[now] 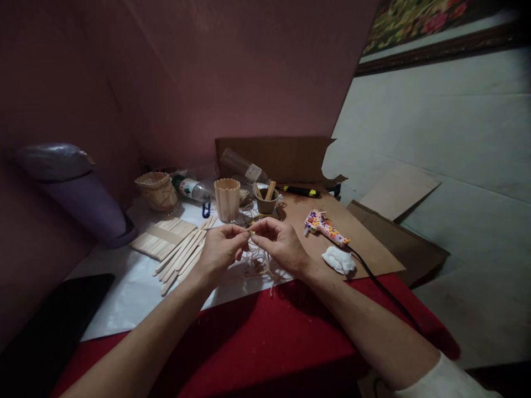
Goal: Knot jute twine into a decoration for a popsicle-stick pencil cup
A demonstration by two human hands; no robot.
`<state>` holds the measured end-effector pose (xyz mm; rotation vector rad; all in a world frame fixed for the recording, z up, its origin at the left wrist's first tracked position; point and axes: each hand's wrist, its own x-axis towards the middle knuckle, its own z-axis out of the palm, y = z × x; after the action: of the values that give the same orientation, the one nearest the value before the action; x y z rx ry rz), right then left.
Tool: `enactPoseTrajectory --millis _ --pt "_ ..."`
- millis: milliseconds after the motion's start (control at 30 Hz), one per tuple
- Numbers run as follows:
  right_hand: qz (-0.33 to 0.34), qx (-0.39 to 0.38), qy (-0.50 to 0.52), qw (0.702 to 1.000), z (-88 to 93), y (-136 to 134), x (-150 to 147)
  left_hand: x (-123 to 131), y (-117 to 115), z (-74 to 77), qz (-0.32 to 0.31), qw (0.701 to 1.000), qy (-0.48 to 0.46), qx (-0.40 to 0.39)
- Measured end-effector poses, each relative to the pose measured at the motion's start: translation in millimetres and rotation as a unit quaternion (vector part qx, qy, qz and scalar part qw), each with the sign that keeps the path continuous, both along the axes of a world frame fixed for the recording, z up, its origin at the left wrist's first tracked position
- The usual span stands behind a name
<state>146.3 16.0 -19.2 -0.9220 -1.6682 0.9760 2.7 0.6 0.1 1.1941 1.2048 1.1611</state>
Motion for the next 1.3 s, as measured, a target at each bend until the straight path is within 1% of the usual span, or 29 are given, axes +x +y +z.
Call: enactPoseTrajectory --millis 200,333,433,500,567,633,700,733,800,900,933,1000,1067,1100,1133,1200,1300 --pt "0.004 -0.025 0.061 0.998 3.9 -1.6 -0.4 -1.7 1.8 -1.2 0.022 1.0 0.0 0.013" --pt "0.055 -0.064 0.095 0.992 12.6 -3.7 0.5 -3.4 3.8 -2.0 0.039 0.999 -0.009 0.011" --pt "0.088 -0.084 0.087 0.989 14.7 -5.9 -0.5 -5.6 5.3 -2.4 0.052 0.998 -0.038 -0.005" --pt "0.106 -0.092 0.061 0.988 12.1 -7.4 -2.1 -7.7 6.5 -2.3 0.051 0.995 -0.082 -0.021" --pt "0.111 -0.089 0.011 0.99 7.7 -8.1 -3.2 -10.5 8.2 -1.6 0.041 0.99 -0.13 -0.034" --pt "0.104 -0.064 -0.069 0.99 4.6 -7.6 -2.5 -13.7 10.3 -0.3 0.029 0.985 -0.164 -0.041" --pt "0.083 -0.021 -0.172 0.981 6.5 -6.0 1.1 -16.9 12.2 1.8 0.022 0.981 -0.189 -0.042" --pt "0.068 0.003 -0.229 0.971 10.2 -5.2 4.2 -18.4 13.0 3.1 0.019 0.979 -0.2 -0.04" --pt "0.019 0.042 -0.341 0.939 23.0 -4.6 12.5 -21.0 13.9 5.9 0.018 0.976 -0.215 -0.033" --pt "-0.081 0.076 -0.47 0.876 50.9 -8.6 28.6 -23.8 14.7 9.6 0.027 0.974 -0.223 -0.024" --pt "-0.112 0.082 -0.508 0.85 60.3 -11.2 34.4 -24.5 14.8 10.6 0.031 0.974 -0.223 -0.022" --pt "-0.18 0.076 -0.566 0.801 75.9 -17.0 45.5 -25.3 14.6 12.4 0.04 0.975 -0.218 -0.013" --pt "-0.249 0.07 -0.579 0.773 86.4 -22.7 54.9 -25.5 13.5 14.7 0.048 0.978 -0.205 -0.001" --pt "-0.278 0.086 -0.573 0.766 90.3 -25.5 58.7 -25.3 12.7 16.1 0.048 0.98 -0.193 0.004" --pt "-0.307 0.116 -0.563 0.759 94.1 -28.2 61.9 -25.1 11.8 17.6 0.043 0.983 -0.179 0.006" --pt "-0.378 0.203 -0.523 0.737 102.9 -34.3 67.0 -24.5 9.8 20.7 0.029 0.987 -0.156 0.006" --pt "-0.512 0.317 -0.416 0.682 120.8 -45.2 69.5 -24.4 7.1 24.4 0.016 0.99 -0.142 0.001"
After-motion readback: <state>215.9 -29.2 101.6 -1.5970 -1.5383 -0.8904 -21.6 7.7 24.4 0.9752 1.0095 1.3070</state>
